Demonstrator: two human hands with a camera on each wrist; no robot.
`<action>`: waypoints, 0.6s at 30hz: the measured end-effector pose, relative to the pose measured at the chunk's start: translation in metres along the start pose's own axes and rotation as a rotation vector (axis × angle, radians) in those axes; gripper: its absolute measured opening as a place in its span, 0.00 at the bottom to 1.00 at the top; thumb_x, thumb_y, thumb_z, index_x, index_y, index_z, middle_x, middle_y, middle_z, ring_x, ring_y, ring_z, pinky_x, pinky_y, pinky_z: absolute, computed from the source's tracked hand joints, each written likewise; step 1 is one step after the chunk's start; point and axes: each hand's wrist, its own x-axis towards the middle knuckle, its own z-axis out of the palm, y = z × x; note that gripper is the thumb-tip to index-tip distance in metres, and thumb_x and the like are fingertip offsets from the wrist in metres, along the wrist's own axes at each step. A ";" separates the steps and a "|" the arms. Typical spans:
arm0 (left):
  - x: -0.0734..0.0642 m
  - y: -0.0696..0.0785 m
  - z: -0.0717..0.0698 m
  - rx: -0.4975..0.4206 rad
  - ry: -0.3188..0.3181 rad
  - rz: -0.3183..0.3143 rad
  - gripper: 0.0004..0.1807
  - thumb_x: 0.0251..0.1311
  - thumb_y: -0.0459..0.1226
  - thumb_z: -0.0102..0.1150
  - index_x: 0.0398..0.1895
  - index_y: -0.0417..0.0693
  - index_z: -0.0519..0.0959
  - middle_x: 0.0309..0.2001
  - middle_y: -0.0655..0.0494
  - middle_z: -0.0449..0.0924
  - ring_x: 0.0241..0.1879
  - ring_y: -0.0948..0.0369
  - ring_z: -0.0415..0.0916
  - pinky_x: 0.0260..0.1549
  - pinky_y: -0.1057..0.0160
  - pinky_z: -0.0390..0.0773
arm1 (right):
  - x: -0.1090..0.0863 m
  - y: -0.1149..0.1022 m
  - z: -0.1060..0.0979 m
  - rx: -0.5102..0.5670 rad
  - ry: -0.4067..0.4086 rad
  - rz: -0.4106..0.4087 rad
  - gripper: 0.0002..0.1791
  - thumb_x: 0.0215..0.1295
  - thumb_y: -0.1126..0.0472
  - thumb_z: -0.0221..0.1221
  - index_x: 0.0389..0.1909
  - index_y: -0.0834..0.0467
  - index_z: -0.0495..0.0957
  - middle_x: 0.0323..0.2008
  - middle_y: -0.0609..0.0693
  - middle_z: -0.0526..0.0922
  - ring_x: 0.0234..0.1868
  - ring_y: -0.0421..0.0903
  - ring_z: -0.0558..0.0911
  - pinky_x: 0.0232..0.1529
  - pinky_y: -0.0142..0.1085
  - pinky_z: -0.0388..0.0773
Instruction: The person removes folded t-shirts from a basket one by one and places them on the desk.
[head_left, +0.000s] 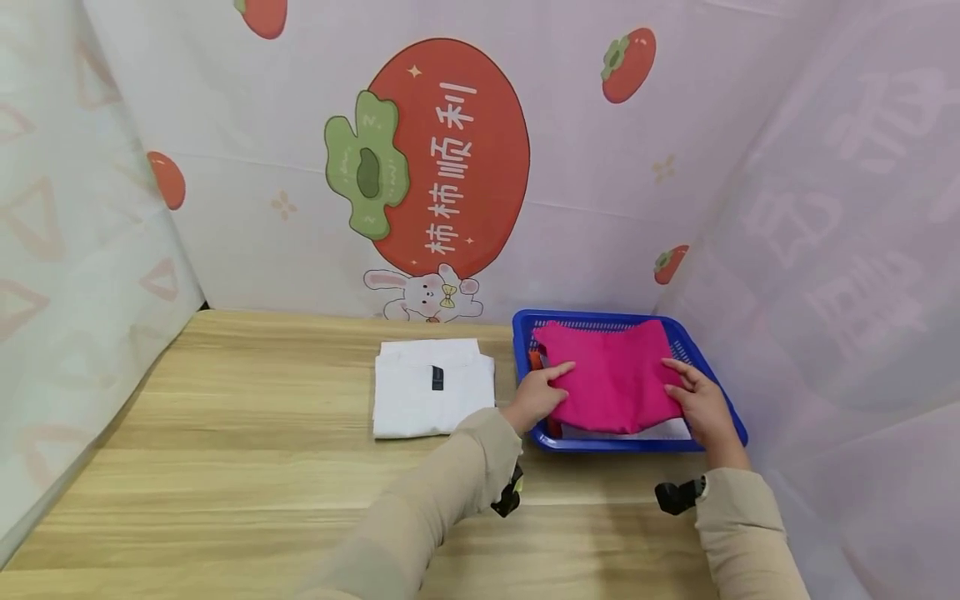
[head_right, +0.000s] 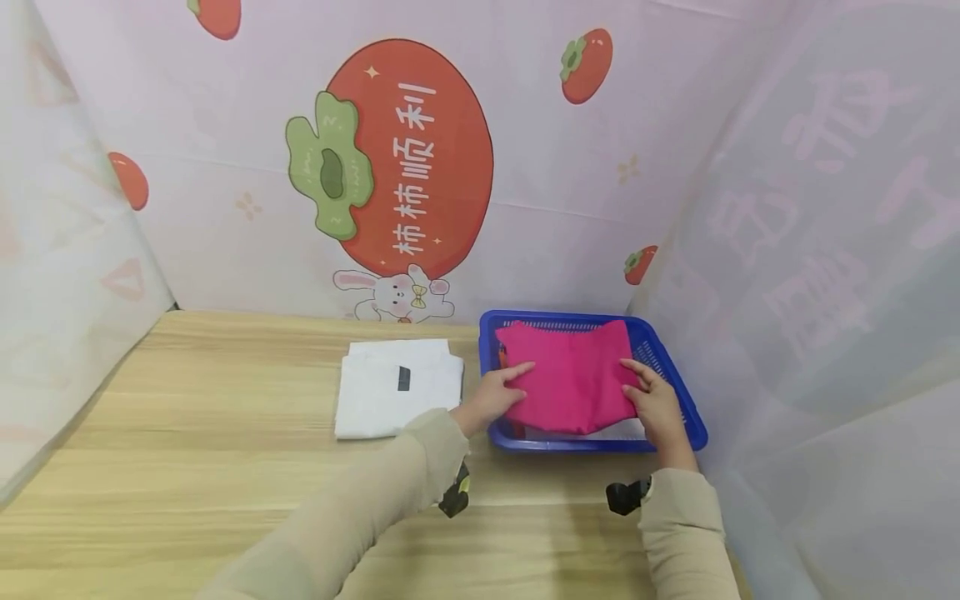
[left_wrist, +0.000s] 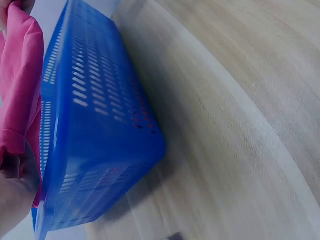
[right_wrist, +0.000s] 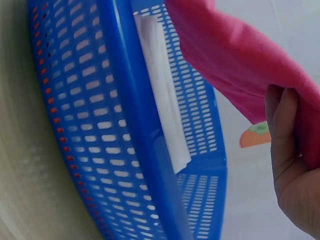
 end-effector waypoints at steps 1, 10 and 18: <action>-0.001 0.000 -0.003 -0.004 0.000 0.006 0.28 0.49 0.27 0.52 0.53 0.61 0.71 0.49 0.51 0.68 0.17 0.64 0.59 0.16 0.70 0.61 | -0.001 -0.001 0.001 0.010 -0.001 -0.003 0.25 0.62 0.67 0.47 0.61 0.56 0.59 0.61 0.63 0.51 0.32 0.29 0.74 0.32 0.24 0.73; -0.016 0.006 -0.036 -0.036 0.033 0.059 0.25 0.51 0.29 0.53 0.54 0.59 0.71 0.54 0.47 0.66 0.36 0.60 0.67 0.26 0.70 0.68 | -0.012 -0.016 0.013 0.132 -0.020 -0.039 0.24 0.59 0.66 0.51 0.57 0.50 0.66 0.47 0.37 0.70 0.30 0.34 0.76 0.28 0.27 0.74; -0.033 0.000 -0.061 -0.169 0.057 0.050 0.24 0.53 0.31 0.53 0.53 0.62 0.71 0.58 0.52 0.62 0.51 0.59 0.64 0.37 0.66 0.72 | -0.015 -0.023 0.034 0.168 -0.046 -0.079 0.22 0.59 0.66 0.52 0.55 0.49 0.68 0.54 0.47 0.67 0.30 0.34 0.77 0.29 0.27 0.74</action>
